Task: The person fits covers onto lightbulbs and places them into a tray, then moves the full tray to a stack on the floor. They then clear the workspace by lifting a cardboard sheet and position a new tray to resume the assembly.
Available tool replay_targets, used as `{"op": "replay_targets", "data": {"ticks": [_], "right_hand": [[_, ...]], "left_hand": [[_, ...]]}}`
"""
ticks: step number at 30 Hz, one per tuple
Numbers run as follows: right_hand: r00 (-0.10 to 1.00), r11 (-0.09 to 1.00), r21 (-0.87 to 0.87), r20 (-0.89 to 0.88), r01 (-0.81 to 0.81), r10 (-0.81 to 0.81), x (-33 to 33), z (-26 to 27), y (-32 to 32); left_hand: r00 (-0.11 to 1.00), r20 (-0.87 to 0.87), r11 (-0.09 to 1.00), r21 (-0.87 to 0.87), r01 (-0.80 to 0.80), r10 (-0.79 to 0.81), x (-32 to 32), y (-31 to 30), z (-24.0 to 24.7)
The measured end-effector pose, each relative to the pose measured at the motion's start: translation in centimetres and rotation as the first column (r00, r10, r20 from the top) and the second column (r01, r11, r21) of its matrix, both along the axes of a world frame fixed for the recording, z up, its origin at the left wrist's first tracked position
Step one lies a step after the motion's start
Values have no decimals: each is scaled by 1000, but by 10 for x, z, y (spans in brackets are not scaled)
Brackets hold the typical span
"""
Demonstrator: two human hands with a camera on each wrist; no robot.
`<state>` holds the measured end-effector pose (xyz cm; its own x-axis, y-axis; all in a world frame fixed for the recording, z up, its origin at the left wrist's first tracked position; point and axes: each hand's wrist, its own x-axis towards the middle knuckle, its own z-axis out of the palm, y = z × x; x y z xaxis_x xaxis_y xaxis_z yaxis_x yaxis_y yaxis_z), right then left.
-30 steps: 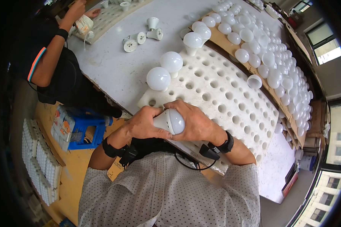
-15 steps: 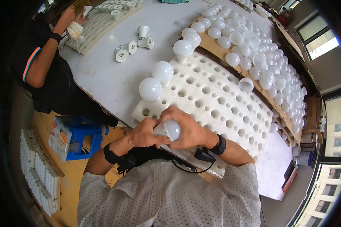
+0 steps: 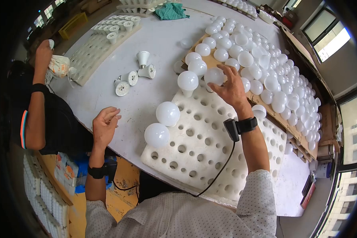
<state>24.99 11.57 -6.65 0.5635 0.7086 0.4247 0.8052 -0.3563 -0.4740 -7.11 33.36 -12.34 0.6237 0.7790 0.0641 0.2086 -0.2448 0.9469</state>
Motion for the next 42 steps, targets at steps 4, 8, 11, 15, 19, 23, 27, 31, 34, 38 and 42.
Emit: {"op": "replay_targets", "data": {"ticks": [4, 8, 11, 15, 19, 23, 27, 31, 34, 38, 42], "right_hand": [[979, 961, 273, -202, 52, 4, 27, -2, -18], [865, 844, -317, 411, 433, -289, 44, -11, -49], [864, 817, -355, 399, 454, -307, 42, -14, -52], [897, 782, -455, 329, 425, -296, 37, -11, -47], [910, 855, -335, 266, 396, -318, 23, -10, -61], [753, 953, 118, -643, 278, -140, 7, -19, -99], [388, 852, 522, -792, 31, 472, -27, -31, -110], [329, 849, 524, -791, -72, 516, -66, -21, -95], [379, 860, 476, -773, -183, 508, -87, -15, -86], [410, 831, 479, -723, -284, 557, -105, -24, -79], [268, 823, 460, -791, -333, 550, -129, -11, -78]], "left_hand": [[985, -162, 968, 251, -11, 53, 23, 65, -30], [931, -351, 754, 637, 162, 96, 49, 108, -51], [878, -474, 668, 675, 314, 66, 61, 128, -67], [872, -489, 780, 540, 317, -17, 69, 130, -66], [757, -652, 706, 557, 437, 46, 67, 104, -32], [774, -632, 623, 620, 477, 36, 57, 88, -32], [823, -568, 779, 510, 364, -13, 48, 81, -49], [839, -542, 813, 509, 284, 47, 22, 59, -60], [942, -300, 863, 504, 23, 150, -8, 33, -63], [847, 526, 882, -358, 307, -81, -46, -56, -7], [773, 597, 684, -472, 556, -216, -43, -138, 33]]}}
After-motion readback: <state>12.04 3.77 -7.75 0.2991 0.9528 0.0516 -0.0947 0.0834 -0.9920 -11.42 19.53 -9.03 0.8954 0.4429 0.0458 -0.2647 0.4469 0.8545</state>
